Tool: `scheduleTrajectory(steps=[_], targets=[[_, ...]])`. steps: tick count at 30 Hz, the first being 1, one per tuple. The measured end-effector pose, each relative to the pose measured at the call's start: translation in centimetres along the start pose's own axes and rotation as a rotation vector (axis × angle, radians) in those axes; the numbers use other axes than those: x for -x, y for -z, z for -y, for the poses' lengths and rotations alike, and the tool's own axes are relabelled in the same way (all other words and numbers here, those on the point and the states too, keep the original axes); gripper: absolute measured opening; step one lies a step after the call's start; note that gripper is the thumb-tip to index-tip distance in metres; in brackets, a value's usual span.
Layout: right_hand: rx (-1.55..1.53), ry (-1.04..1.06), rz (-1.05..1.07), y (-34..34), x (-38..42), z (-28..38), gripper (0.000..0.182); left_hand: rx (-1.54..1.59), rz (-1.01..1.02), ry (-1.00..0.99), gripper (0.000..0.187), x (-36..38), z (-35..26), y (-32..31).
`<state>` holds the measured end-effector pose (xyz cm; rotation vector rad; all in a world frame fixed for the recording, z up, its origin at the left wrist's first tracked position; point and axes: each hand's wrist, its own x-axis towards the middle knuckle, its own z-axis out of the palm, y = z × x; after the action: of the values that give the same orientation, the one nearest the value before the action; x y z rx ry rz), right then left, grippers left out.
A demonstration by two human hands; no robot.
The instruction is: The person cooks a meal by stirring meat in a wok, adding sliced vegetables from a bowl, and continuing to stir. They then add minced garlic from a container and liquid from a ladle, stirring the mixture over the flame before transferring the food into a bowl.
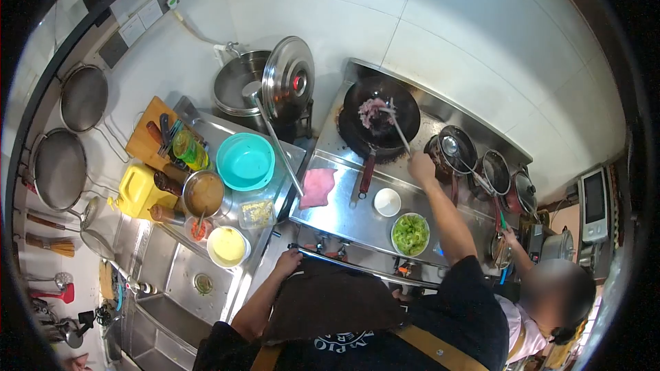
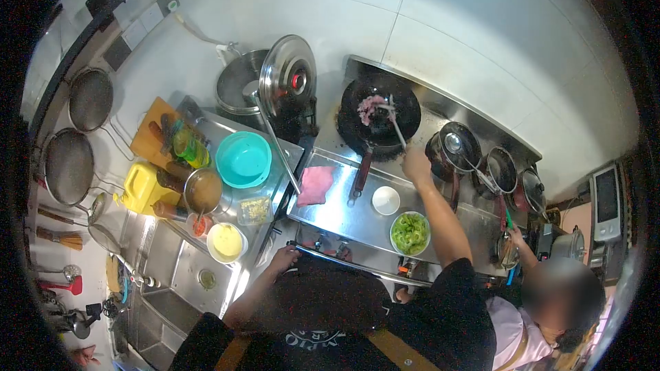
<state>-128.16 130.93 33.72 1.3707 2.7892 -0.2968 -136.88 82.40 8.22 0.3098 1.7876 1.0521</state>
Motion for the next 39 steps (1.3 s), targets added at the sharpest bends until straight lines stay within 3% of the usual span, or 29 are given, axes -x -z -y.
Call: scheduleTrajectory(steps=[6,10,11,19,22,24,26,28,32,33,34,35,39], targets=[[0.024,0.021,-0.066,-3.6,-2.7,-0.5,0.036,-0.041,0.032,0.015,0.041,0.6,0.1,0.5],[0.192,0.062,0.108,-0.5,0.3,-0.1,0.039,0.159,-0.049,0.045,0.038,0.8,1.1,0.5],[0.206,0.039,0.069,-0.4,0.6,-0.7,0.029,0.163,-0.042,0.066,0.037,1.0,1.3,0.5],[0.166,-0.002,0.08,2.3,4.1,0.3,0.029,0.107,0.026,0.091,0.038,0.0,1.2,0.4],[0.144,0.031,0.057,-1.7,3.4,-1.7,0.028,-0.044,0.091,-0.015,0.037,-2.8,3.5,-1.0],[0.078,0.071,0.001,-4.3,1.5,-2.4,0.028,-0.321,0.107,-0.148,0.035,-1.1,-1.9,-1.8],[-0.092,0.098,0.014,-5.7,0.4,-4.7,0.029,-0.58,0.002,-0.272,0.032,-2.9,-0.1,-4.0],[-0.254,-0.013,0.027,-2.6,2.8,-2.4,0.029,-0.632,0.205,-0.14,0.044,-3.8,-1.7,-5.1],[-0.155,0.051,-0.093,-3.7,1.7,-2.7,0.034,-0.609,0.272,-0.224,0.033,-4.1,-3.8,-8.0],[-0.05,-0.048,-0.056,-6.3,-0.1,-4.6,0.036,-0.607,0.297,-0.253,0.03,-4.8,-2.9,-8.9],[0.084,-0.011,0.01,-6.9,-0.4,-5.0,0.034,-0.605,0.321,-0.281,0.028,-5.4,-2.2,-9.7],[0.101,-0.007,0.034,-5.7,0.9,-3.3,0.032,-0.64,0.36,-0.217,0.027,-6.0,-1.8,-10.1],[0.142,0.086,0.038,-0.7,5.8,0.6,0.024,-0.547,0.299,-0.292,0.033,-5.4,-1.6,-9.5]])
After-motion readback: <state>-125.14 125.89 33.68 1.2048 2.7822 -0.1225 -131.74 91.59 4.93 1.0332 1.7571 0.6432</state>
